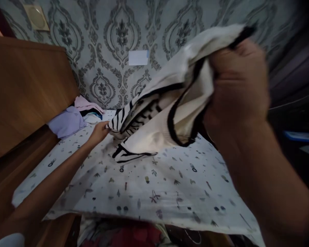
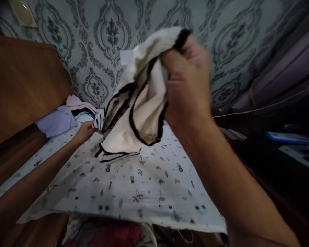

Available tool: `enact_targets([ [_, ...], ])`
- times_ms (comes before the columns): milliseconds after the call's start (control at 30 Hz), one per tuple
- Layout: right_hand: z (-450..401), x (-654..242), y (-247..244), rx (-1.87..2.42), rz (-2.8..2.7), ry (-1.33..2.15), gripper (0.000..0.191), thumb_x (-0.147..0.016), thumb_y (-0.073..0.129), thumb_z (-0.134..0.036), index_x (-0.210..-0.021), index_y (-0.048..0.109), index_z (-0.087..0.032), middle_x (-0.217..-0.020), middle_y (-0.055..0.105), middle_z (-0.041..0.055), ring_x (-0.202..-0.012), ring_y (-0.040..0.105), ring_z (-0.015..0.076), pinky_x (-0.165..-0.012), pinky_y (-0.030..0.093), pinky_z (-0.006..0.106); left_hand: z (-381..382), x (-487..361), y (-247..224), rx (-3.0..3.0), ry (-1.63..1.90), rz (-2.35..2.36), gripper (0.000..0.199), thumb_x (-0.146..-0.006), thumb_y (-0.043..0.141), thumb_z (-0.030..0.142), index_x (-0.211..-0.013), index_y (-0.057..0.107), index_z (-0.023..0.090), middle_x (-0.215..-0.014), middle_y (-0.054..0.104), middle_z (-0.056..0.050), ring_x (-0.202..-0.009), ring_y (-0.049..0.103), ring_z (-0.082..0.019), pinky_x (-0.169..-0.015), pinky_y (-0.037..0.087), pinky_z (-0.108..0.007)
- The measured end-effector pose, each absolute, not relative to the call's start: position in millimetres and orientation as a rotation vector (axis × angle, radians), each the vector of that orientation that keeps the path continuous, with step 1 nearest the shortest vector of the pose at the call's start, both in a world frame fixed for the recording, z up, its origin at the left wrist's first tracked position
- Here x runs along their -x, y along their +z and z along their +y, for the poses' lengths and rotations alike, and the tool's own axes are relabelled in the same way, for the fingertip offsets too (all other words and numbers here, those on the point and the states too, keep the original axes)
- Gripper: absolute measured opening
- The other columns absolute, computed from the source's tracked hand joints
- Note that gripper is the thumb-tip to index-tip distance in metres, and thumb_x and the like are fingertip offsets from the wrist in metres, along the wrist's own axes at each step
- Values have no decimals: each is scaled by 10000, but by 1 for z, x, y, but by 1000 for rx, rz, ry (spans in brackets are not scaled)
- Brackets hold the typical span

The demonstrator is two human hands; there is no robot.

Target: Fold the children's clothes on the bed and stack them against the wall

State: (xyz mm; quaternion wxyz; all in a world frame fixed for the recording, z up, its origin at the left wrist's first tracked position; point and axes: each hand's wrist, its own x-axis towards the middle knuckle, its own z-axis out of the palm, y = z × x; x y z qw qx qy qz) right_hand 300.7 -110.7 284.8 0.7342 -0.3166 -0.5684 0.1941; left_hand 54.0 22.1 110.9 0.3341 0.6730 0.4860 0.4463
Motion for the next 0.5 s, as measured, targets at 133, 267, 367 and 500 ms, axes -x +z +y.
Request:
enact_targets([
  [133,-139,-326,291,874,-1336,219,139,-915,575,-257,-796,617,-314,-1073,668,19,-1207,599,277,-869,597,384,9,-11,153,-1527,1382,1119,39,-630,647,208,-661,626,196,-654,642,12,-783,636,-193,-658,514,-243],
  [267,-158,-335,285,977,-1295,98,75,-902,588,-294,-851,635,-322,-1020,718,-12,-1112,657,263,-911,579,403,-6,12,211,-1464,1674,1085,78,-682,648,244,-678,581,204,-616,602,32,-729,631,-152,-617,468,-253],
  [367,-165,-345,280,970,-1242,189,74,-889,597,-273,-871,649,-323,-963,724,-44,-1079,679,245,-941,562,423,0,19,239,-1721,1801,1218,36,-739,603,235,-754,627,257,-684,632,52,-721,618,-135,-617,450,-277],
  [500,-136,-388,247,1151,-1126,372,70,-861,621,-283,-874,683,-312,-949,728,-18,-1013,686,245,-972,541,450,40,8,240,-2221,1635,1463,178,-814,600,336,-911,683,212,-853,700,29,-851,616,-148,-827,490,-293],
])
